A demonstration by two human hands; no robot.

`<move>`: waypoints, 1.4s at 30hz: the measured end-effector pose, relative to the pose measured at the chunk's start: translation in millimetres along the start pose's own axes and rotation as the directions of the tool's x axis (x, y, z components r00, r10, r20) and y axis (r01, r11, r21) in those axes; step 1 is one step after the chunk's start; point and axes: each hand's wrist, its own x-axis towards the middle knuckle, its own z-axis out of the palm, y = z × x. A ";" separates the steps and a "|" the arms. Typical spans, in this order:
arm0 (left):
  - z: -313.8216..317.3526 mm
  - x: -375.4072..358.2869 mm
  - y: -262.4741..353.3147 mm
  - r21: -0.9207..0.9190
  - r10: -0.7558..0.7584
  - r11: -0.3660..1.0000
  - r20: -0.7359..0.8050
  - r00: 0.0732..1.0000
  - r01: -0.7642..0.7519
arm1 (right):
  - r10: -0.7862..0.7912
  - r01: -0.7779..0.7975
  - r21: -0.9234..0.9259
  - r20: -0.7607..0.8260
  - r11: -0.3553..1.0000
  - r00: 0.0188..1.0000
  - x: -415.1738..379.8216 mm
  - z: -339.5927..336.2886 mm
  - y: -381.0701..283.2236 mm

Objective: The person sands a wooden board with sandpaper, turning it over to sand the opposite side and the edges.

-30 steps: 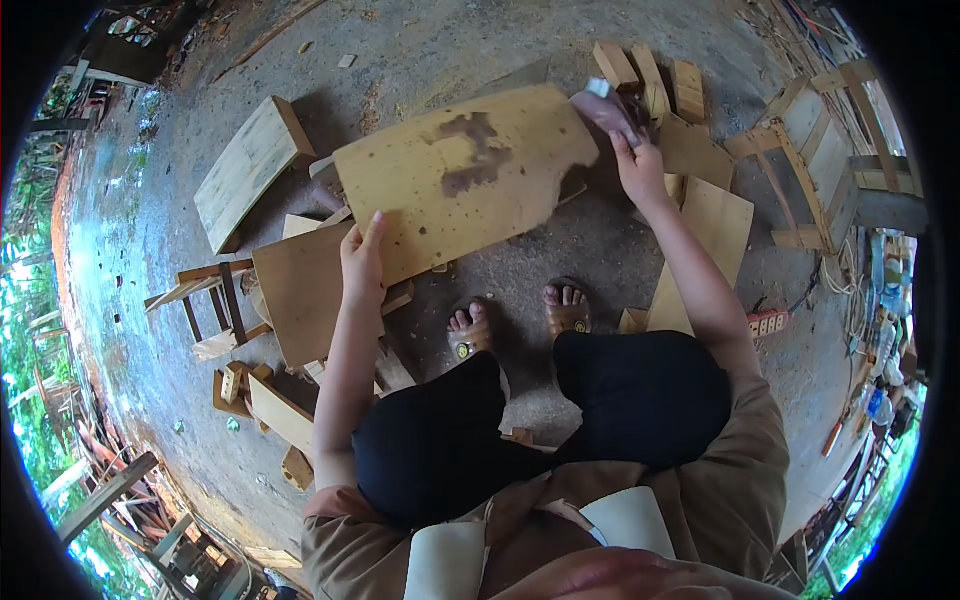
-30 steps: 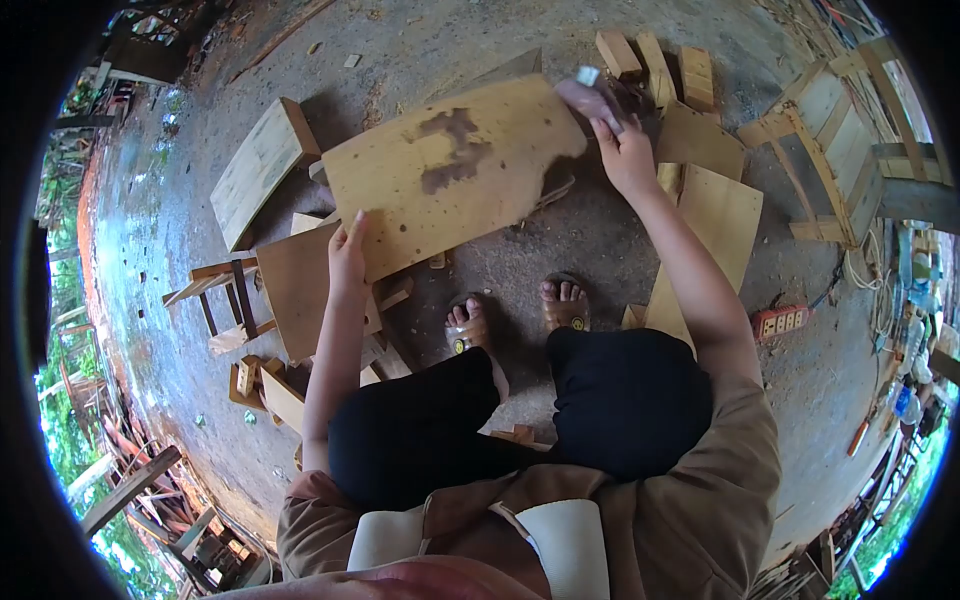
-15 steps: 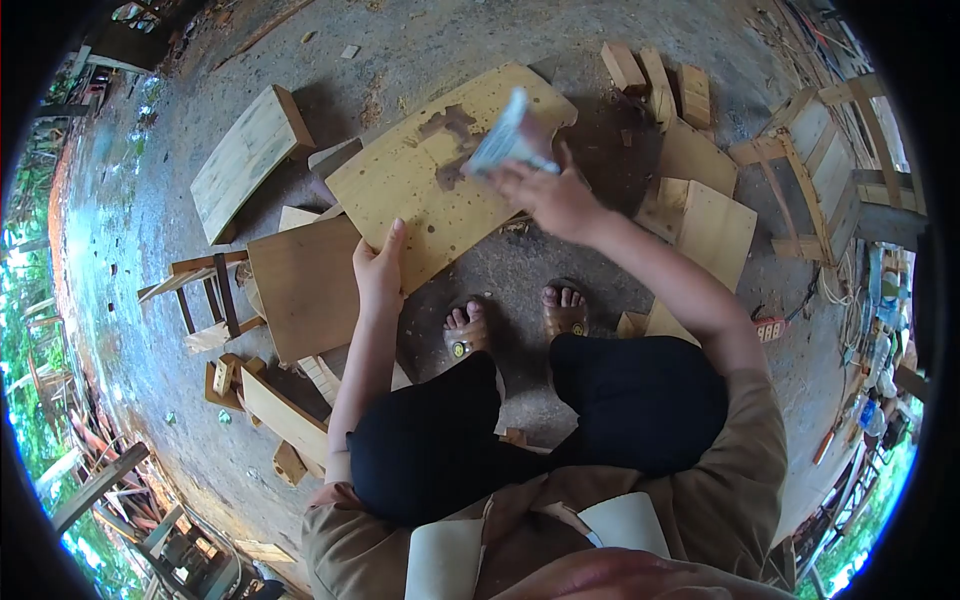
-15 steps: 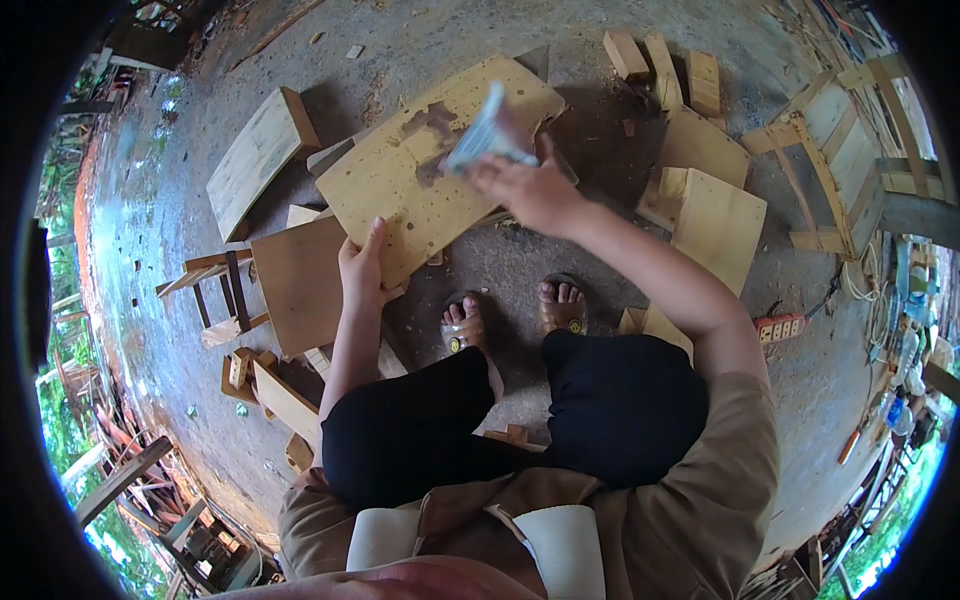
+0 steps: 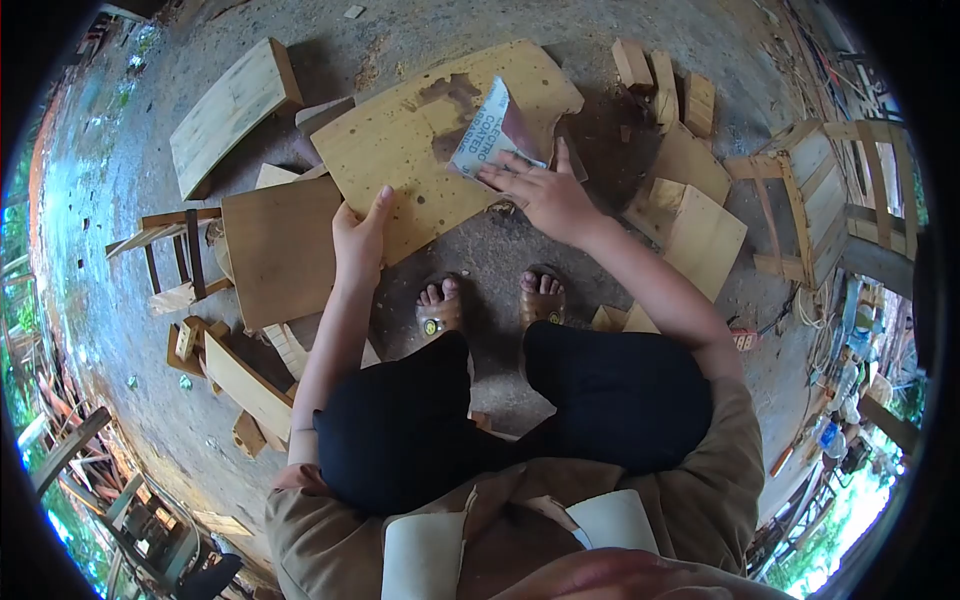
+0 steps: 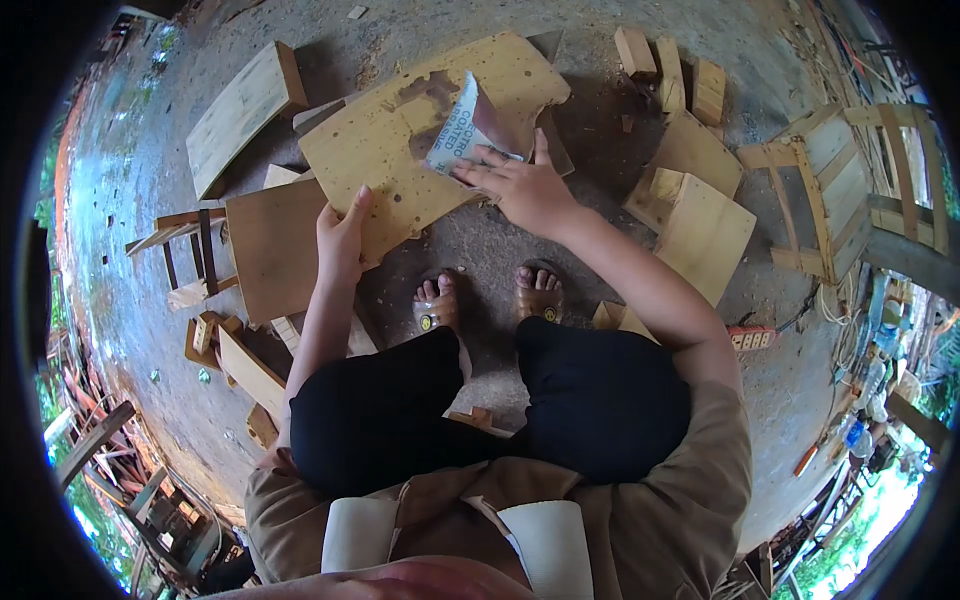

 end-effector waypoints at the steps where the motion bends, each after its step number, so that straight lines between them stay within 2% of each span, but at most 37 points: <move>1: 0.1 0.3 -2.0 -0.037 -0.001 0.999 -0.003 1.000 0.001 | 0.008 -0.008 -0.007 -0.002 1.000 1.000 -0.8 -2.8 8.9; 3: 0.3 3.6 -3.9 -0.073 0.008 0.997 0.005 1.000 -0.008 | 0.212 -0.215 -0.115 -0.040 0.970 0.976 1.6 -13.1 47.1; 4: 0.1 4.1 -5.9 -0.089 -0.010 0.996 -0.018 1.000 0.009 | 0.302 -0.335 -0.192 -0.183 0.923 0.936 2.0 -16.3 66.6; 5: 0.7 3.1 -7.9 -0.107 -0.034 0.994 -0.043 0.999 0.029 | 0.398 -0.456 -0.179 -0.282 0.872 0.873 -0.7 -10.1 92.1; 7: 1.9 0.2 -5.0 -0.088 -0.040 0.995 -0.045 0.998 0.035 | 0.539 -0.549 -0.110 -0.114 0.828 0.835 5.5 -28.9 87.7; 9: 1.9 -0.3 -5.2 -0.062 -0.044 0.997 -0.051 0.998 0.041 | 0.320 -0.353 -0.129 -0.223 0.927 0.921 12.1 -18.2 65.9; 10: 1.5 1.0 -7.1 -0.046 -0.011 0.999 -0.045 0.999 0.009 | 0.263 -0.272 -0.122 -0.088 0.955 0.961 15.9 -24.3 40.9; 11: 0.9 2.9 -7.4 -0.031 0.024 0.999 -0.040 0.999 -0.025 | 0.110 -0.133 -0.132 -0.171 0.982 0.979 15.2 -9.1 27.7; 13: 0.1 2.7 -6.4 -0.004 0.017 1.000 -0.036 0.999 -0.017 | -0.089 0.081 -0.087 -0.092 0.993 0.992 8.6 -8.8 10.5; 14: 0.1 1.7 -6.3 0.017 0.010 1.000 -0.027 1.000 -0.009 | -0.092 0.085 -0.083 -0.091 0.993 0.992 9.4 -10.7 14.3; 16: 0.7 1.6 -6.8 0.019 0.040 0.999 -0.020 0.999 -0.040 | 0.111 -0.136 -0.199 -0.131 0.970 0.985 10.3 -18.5 42.0; 18: -0.3 2.3 -7.9 0.015 0.069 0.998 -0.011 0.998 -0.069 | 0.347 -0.403 -0.229 -0.249 0.886 0.904 2.4 -18.0 90.5; 19: -0.7 3.0 -8.1 0.013 0.079 0.997 -0.003 0.997 -0.079 | 0.425 -0.480 -0.224 -0.251 0.848 0.870 -0.9 -31.5 98.5; 20: -1.5 3.6 -8.5 0.011 0.088 0.996 0.005 0.996 -0.088 | 0.605 -0.625 -0.168 -0.155 0.763 0.781 -7.6 -42.7 103.2; 23: -3.8 8.7 -19.9 0.032 0.111 0.993 -0.009 0.994 -0.111 | 0.552 -0.632 -0.022 -0.463 0.775 0.693 -21.6 -34.6 135.6; 24: -2.9 7.8 -18.7 0.027 0.110 0.994 -0.013 0.994 -0.110 | 0.548 -0.629 -0.026 -0.462 0.777 0.697 -19.0 -36.7 134.5; 26: -2.2 4.3 -16.5 0.056 0.114 0.992 -0.006 0.993 -0.114 | 0.420 -0.524 -0.029 -0.562 0.851 0.713 -13.7 -37.0 130.8; 27: -2.6 4.3 -16.8 0.057 0.114 0.992 -0.009 0.993 -0.114 | 0.418 -0.521 -0.028 -0.561 0.853 0.714 -7.3 -40.0 122.0; 29: -2.9 4.7 -16.7 0.076 0.132 0.988 0.001 0.991 -0.132 | 0.347 -0.415 -0.193 -0.306 0.889 0.886 10.0 -44.9 91.2; 31: 0.6 2.5 -13.0 0.042 0.149 0.988 -0.008 0.989 -0.149 | 0.431 -0.397 0.236 -0.112 0.887 0.896 18.6 -20.8 57.2; 33: 0.5 2.9 -7.5 0.014 0.166 0.986 -0.015 0.986 -0.166 | 0.103 -0.109 -0.067 -0.096 0.992 0.990 12.3 -1.2 14.7; 36: -0.2 2.8 -3.9 0.082 0.166 0.983 -0.003 0.986 -0.165 | 0.079 -0.079 -0.030 -0.012 0.996 0.997 6.7 0.1 25.6; 37: 0.5 2.9 -3.2 0.086 0.167 0.982 -0.006 0.986 -0.166 | 0.207 -0.208 -0.084 -0.021 0.975 0.978 9.2 -9.4 43.3; 38: 1.1 3.5 -2.6 0.089 0.169 0.982 -0.010 0.986 -0.168 | 0.346 -0.351 -0.026 -0.108 0.936 0.932 10.1 -17.3 62.8; 39: 1.3 3.5 -3.5 0.086 0.169 0.982 -0.010 0.986 -0.167 | 0.536 -0.535 0.047 -0.028 0.844 0.844 11.7 -37.0 75.3; 40: 1.3 3.2 -5.3 0.088 0.179 0.980 -0.006 0.984 -0.178 | 0.592 -0.589 0.060 -0.124 0.806 0.797 7.4 -36.9 92.3; 41: 1.2 3.4 -6.1 0.091 0.189 0.978 0.000 0.982 -0.188 | 0.641 -0.641 0.028 -0.091 0.767 0.762 4.0 -33.3 112.4; 42: 1.1 3.4 -6.4 0.090 0.190 0.978 -0.001 0.982 -0.189 | 0.581 -0.581 0.027 -0.097 0.813 0.808 4.6 -44.9 92.7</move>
